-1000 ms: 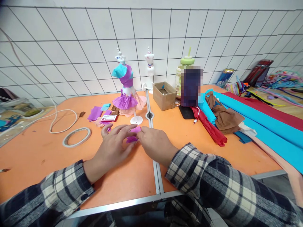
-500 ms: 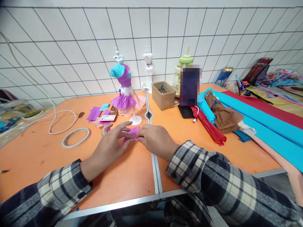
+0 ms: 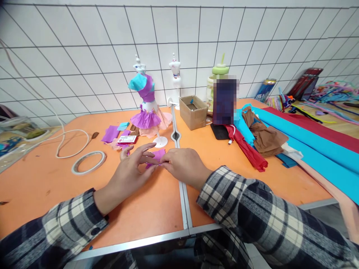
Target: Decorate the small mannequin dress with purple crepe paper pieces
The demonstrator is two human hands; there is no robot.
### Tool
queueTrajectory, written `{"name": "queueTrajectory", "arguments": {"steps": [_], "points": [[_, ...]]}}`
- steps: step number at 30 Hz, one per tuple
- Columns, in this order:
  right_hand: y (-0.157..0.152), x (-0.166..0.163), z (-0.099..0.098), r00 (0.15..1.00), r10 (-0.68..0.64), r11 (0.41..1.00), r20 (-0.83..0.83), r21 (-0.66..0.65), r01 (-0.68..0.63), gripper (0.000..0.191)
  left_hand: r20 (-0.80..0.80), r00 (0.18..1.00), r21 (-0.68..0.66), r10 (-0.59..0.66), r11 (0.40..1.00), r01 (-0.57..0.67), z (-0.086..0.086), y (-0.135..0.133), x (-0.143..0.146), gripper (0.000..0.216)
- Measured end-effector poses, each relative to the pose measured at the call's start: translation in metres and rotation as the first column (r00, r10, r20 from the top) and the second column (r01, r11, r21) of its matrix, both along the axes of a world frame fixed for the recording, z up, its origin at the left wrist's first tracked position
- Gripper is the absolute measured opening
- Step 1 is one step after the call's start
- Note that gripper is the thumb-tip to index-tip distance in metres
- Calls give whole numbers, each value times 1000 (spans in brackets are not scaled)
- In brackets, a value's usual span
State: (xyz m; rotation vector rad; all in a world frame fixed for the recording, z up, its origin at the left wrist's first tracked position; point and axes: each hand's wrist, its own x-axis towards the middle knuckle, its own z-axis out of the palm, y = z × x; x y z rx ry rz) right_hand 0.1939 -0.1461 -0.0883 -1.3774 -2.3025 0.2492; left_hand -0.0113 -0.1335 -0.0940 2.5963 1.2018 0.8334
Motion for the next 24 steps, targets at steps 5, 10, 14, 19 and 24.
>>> {"name": "queueTrajectory", "arguments": {"steps": [5, 10, 14, 19, 24], "points": [[0, -1, -2, 996, 5, 999, 92, 47, -9, 19, -26, 999, 9, -19, 1000, 19, -1, 1, -1, 55], [-2, -4, -6, 991, 21, 996, 134, 80, -32, 21, -50, 997, -6, -55, 998, 55, 1, -5, 3, 51], [-4, -5, -6, 992, 41, 992, 122, 113, -55, 19, -69, 997, 56, -47, 997, 51, 4, -9, 4, 50], [-5, -7, -7, 994, 36, 994, 105, 99, -46, 22, -89, 995, 91, -42, 995, 50, 4, -6, 3, 45], [-1, -2, -5, 999, 33, 999, -19, 41, -32, 14, -50, 997, 47, -66, 997, 69, 3, -4, 2, 49]]}}
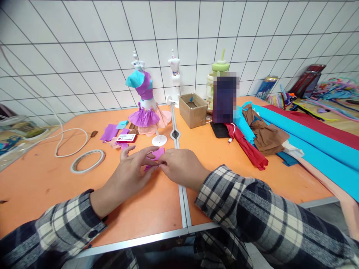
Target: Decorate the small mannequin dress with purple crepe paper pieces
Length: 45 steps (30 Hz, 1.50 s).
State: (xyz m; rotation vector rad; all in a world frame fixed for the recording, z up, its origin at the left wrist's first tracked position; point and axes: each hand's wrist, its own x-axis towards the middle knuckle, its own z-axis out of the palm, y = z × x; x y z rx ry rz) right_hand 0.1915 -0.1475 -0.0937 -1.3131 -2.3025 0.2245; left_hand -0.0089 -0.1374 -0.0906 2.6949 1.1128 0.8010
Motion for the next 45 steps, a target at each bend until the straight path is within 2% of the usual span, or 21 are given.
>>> {"name": "queueTrajectory", "arguments": {"steps": [2, 4, 6, 7, 9, 11, 17, 21, 24, 26, 29, 32, 35, 37, 39, 41, 45], "points": [[2, 5, 3, 992, -38, 999, -122, 17, 41, 10, 60, 998, -95, 11, 995, -5, 0, 0, 0, 49], [3, 9, 7, 965, -63, 986, -256, 132, 99, 13, 188, 981, -313, 44, 950, 17, 1, 0, 1, 48], [1, 10, 10, 943, -6, 944, -332, 310, 115, 17, 332, 939, -556, 89, 823, 119, 2, 0, 1, 51], [0, 10, 12, 943, 37, 916, -331, 389, 101, 18, 387, 916, -636, 107, 750, 182, 2, 0, 2, 53], [-2, 8, 13, 955, 93, 872, -282, 486, 58, 19, 447, 887, -704, 116, 657, 269, 2, -1, 3, 57], [-2, 6, 12, 968, 96, 861, -233, 506, 36, 20, 458, 883, -709, 107, 642, 290, 2, -3, 4, 58], [0, 0, 6, 974, 39, 887, -222, 456, 68, 14, 431, 900, -685, 70, 674, 276, 2, -9, 8, 58], [0, -3, 6, 968, -10, 923, -250, 370, 105, 12, 420, 906, -672, 44, 687, 278, -1, -11, 8, 55], [1, -4, 9, 969, -4, 963, -248, 262, 71, 8, 365, 929, -658, 62, 723, 210, -2, -10, 7, 53], [3, -3, 12, 940, 15, 987, -340, 153, 40, 6, 337, 935, -657, 113, 739, 148, -1, -8, 7, 53], [4, -1, 16, 831, -10, 998, -557, -54, -25, 8, 389, 892, -689, 228, 715, 118, 3, -2, 6, 51], [2, -1, 17, 768, -90, 940, -634, -309, -144, 13, 487, 799, -722, 353, 677, 141, 5, 6, 4, 42], [0, -3, 14, 741, -235, 804, -629, -554, -216, 17, 552, 727, -717, 410, 678, 162, 5, 11, 3, 43], [-2, -3, 11, 699, -332, 705, -633, -659, -262, 22, 567, 715, -698, 409, 699, 153, 4, 11, 2, 42], [-3, -3, 10, 651, -384, 645, -655, -695, -318, 25, 561, 727, -682, 396, 718, 135, 3, 11, 2, 39], [-4, -4, 8, 635, -385, 638, -670, -690, -341, 28, 560, 737, -665, 380, 737, 125, 2, 10, 2, 38], [-2, -9, 3, 660, -390, 683, -643, -682, -261, 35, 546, 753, -649, 367, 754, 102, 1, 8, 3, 35]]}}
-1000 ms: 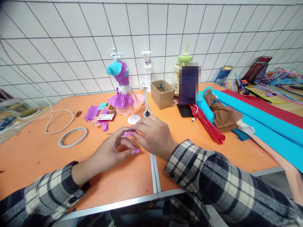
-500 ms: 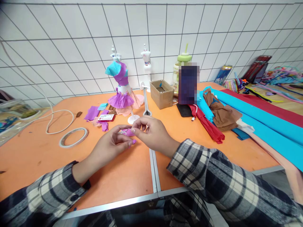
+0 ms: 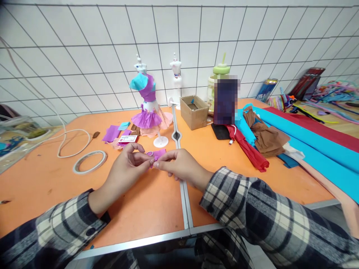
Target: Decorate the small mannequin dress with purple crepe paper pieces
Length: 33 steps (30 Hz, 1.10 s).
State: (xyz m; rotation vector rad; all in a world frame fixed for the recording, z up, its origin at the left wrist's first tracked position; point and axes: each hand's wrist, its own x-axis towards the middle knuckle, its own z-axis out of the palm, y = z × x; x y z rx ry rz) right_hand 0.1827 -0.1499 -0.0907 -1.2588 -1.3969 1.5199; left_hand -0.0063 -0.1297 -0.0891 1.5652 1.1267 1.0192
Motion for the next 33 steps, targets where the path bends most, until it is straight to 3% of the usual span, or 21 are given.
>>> {"name": "queueTrajectory", "arguments": {"steps": [11, 19, 33], "points": [[5, -4, -10, 995, -85, 996, 57, 39, 83, 26, -128, 992, 65, -3, 998, 11, 4, -8, 2, 34], [4, -4, -4, 995, -97, 995, 38, 37, 96, 31, -138, 983, 193, -118, 971, 144, 4, -5, -6, 27], [-2, -7, -8, 994, -105, 994, -21, -27, 104, 42, 19, 992, 30, -127, 992, 126, 9, -3, -1, 36]]}}
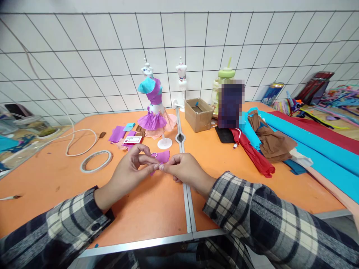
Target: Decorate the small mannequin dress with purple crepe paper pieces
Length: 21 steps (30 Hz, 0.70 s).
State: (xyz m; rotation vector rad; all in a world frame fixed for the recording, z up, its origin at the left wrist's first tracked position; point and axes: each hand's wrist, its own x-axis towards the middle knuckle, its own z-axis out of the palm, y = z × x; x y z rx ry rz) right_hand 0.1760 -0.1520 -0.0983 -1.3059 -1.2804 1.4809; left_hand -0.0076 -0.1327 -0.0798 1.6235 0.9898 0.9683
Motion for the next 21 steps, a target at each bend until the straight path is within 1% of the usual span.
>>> {"name": "queueTrajectory", "arguments": {"steps": [3, 5, 8, 9, 12, 14, 16, 18, 20, 21], "points": [[0, -1, -1, 999, 0, 999, -34, 32, 1, 39, 58, 998, -31, 21, 999, -20, 2, -1, 1, 38], [0, -1, 0, 997, 16, 1000, -79, 26, -14, 36, 101, 994, -38, 29, 999, -26, 3, -3, 2, 38], [0, 1, 2, 983, 38, 999, -178, -19, -42, 46, 150, 988, -10, 49, 999, -48, 3, -4, 1, 38], [0, 3, 3, 973, 58, 997, -225, -41, -69, 46, 166, 984, 4, 61, 998, -62, 3, -3, 0, 37], [0, 6, 4, 922, 142, 975, -361, -111, -193, 36, 189, 977, 28, 97, 994, -104, 1, 1, -4, 37], [1, 7, 4, 903, 167, 959, -395, -148, -242, 30, 177, 979, 31, 101, 994, -108, -1, 4, -7, 38], [2, 8, 4, 908, 153, 955, -389, -176, -237, 26, 161, 984, 51, 73, 995, -82, -3, 5, -8, 38], [5, 9, 3, 913, 145, 956, -381, -185, -229, 27, 138, 990, 103, 28, 994, -42, -5, 4, -9, 36], [7, 12, 3, 914, 172, 947, -366, -193, -256, 31, 81, 996, 200, -39, 980, 22, -6, 3, -10, 34], [9, 14, 4, 917, 199, 939, -346, -199, -279, 34, 33, 996, 271, -78, 960, 67, -5, 2, -12, 32]]}}
